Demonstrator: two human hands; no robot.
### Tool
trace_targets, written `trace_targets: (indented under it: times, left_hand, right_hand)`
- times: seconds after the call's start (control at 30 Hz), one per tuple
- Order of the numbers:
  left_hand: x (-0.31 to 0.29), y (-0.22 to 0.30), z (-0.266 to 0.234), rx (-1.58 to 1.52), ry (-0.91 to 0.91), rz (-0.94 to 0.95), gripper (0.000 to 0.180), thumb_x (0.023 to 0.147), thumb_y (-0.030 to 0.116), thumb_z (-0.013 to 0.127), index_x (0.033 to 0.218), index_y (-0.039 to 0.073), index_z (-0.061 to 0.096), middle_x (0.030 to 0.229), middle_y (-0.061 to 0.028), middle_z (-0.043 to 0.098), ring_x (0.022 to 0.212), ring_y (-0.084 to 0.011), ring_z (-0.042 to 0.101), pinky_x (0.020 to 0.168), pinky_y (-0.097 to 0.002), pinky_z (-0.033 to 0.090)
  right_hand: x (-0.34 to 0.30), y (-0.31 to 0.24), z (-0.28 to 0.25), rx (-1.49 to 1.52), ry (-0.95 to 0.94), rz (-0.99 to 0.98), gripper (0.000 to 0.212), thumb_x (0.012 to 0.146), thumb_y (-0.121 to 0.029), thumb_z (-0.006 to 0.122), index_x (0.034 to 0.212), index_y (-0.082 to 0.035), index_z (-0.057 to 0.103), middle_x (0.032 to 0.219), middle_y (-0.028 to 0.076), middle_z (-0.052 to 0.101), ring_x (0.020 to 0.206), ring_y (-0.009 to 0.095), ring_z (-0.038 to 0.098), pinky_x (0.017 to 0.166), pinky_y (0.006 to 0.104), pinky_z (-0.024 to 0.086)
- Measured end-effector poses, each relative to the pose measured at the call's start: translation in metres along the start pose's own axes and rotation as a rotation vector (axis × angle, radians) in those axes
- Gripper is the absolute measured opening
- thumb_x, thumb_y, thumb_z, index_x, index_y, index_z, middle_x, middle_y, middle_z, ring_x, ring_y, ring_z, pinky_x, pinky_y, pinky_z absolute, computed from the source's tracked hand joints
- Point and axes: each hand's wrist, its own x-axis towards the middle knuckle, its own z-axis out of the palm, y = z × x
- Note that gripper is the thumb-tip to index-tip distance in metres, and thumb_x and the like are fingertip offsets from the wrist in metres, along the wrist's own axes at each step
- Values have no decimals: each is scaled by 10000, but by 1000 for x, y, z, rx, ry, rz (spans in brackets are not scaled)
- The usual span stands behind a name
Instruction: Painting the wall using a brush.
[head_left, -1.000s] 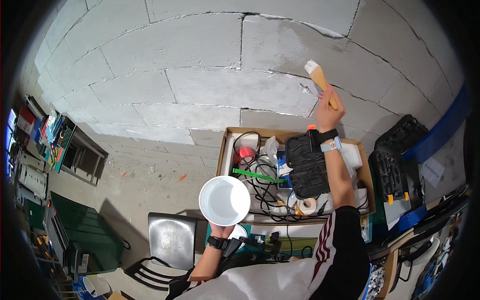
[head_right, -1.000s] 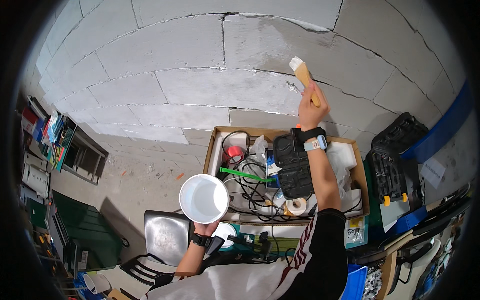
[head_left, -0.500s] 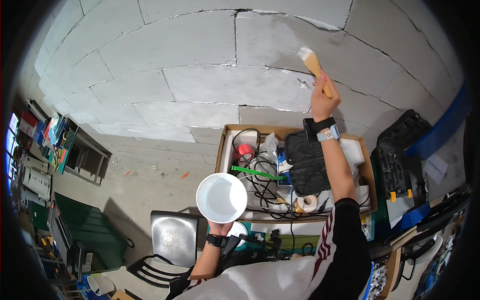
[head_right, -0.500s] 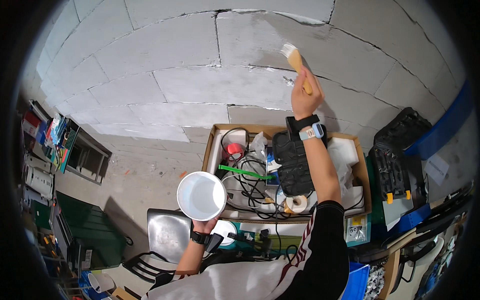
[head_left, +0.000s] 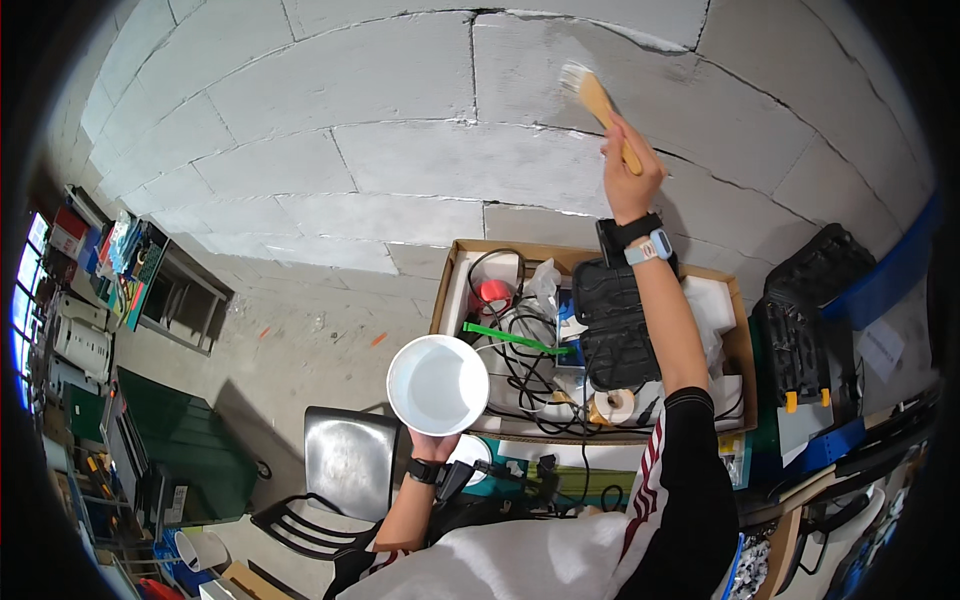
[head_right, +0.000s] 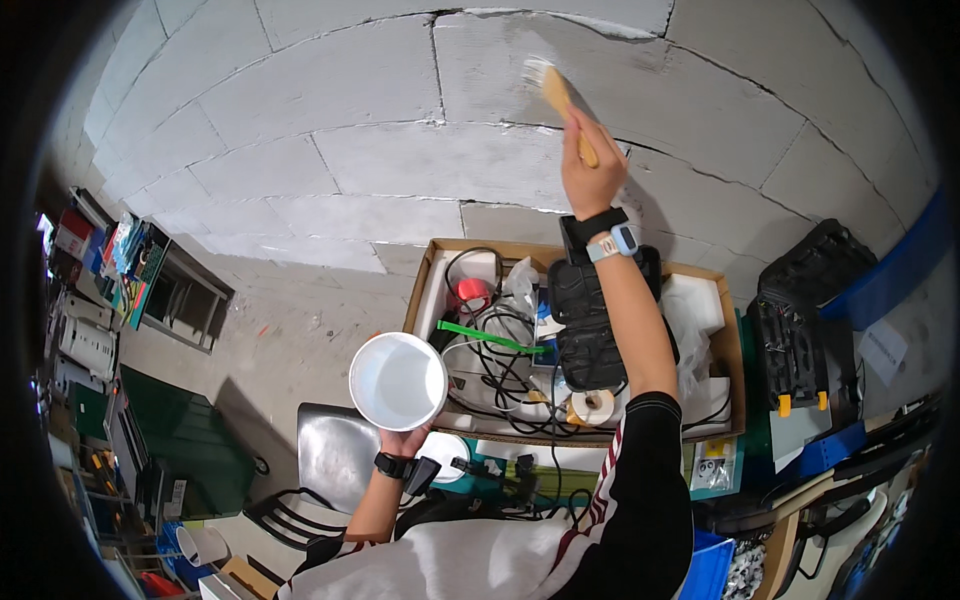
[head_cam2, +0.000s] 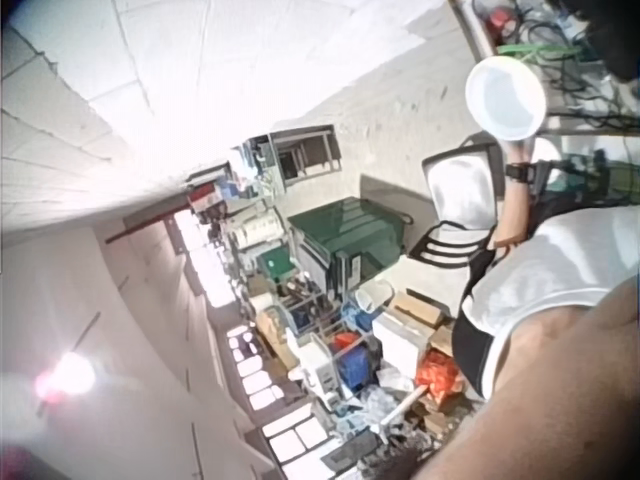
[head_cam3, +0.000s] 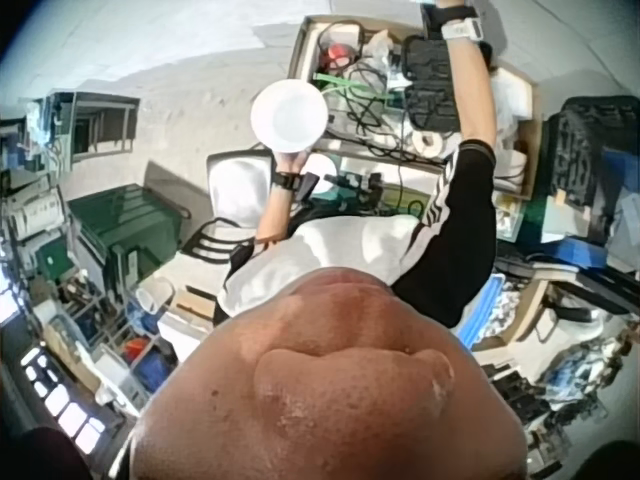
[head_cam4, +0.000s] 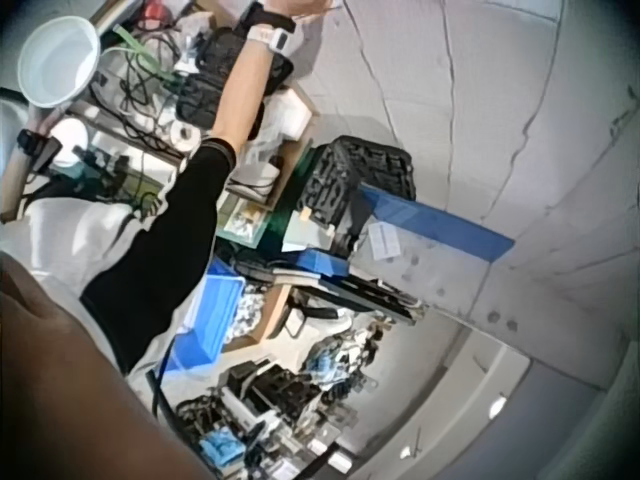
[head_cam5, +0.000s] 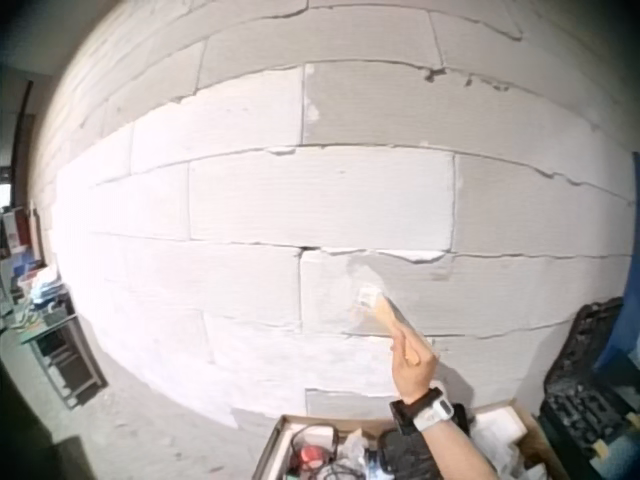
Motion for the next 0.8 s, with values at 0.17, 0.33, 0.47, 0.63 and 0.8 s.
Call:
trace_targets:
  times: [0.17,0.33,0.47,0.63,0.8]
  left_hand:
    - [5,3,0,-43,-64,-75,680,926,577,458,1402,93,420,1372,-136,515,1167,-339,568,840,-421,564]
    - [16,7,3,9,-282,-210,639,940,590,414,1403,150,444,1371,-63,527,1223,-280,532,914,-427,508]
    - [-1,18,40,3,-242,-197,700,944,582,415,1442,92,362,1386,-156,497,1165,-346,580,836,-449,577]
    - [-14,36,53,-53,-466,-335,674,965,586,375,1451,119,353,1395,-137,490,1167,-342,582,872,-474,570]
    - [-51,58,49,-102,-460,-424,711,963,629,331,1489,151,294,1461,-129,419,1232,-357,536,908,-504,547]
  right_hand:
    - [-13,4,-49,31,119,194,165,936,-72,597,1040,-3,706,846,115,709,722,163,695,624,280,544]
    - [-42,-54,-118,106,52,286,253,992,-126,534,1139,36,660,838,86,688,689,115,642,650,245,514]
    - [-84,-148,-150,108,-158,442,297,1021,-171,473,1137,37,651,710,35,659,648,79,605,589,211,448]
    - [-132,-238,-177,123,-194,516,350,1018,-246,484,1045,49,671,689,47,639,594,103,608,557,232,455]
    - [-154,-311,-180,163,-120,499,393,1033,-286,465,1003,66,636,772,69,628,542,147,570,531,268,471]
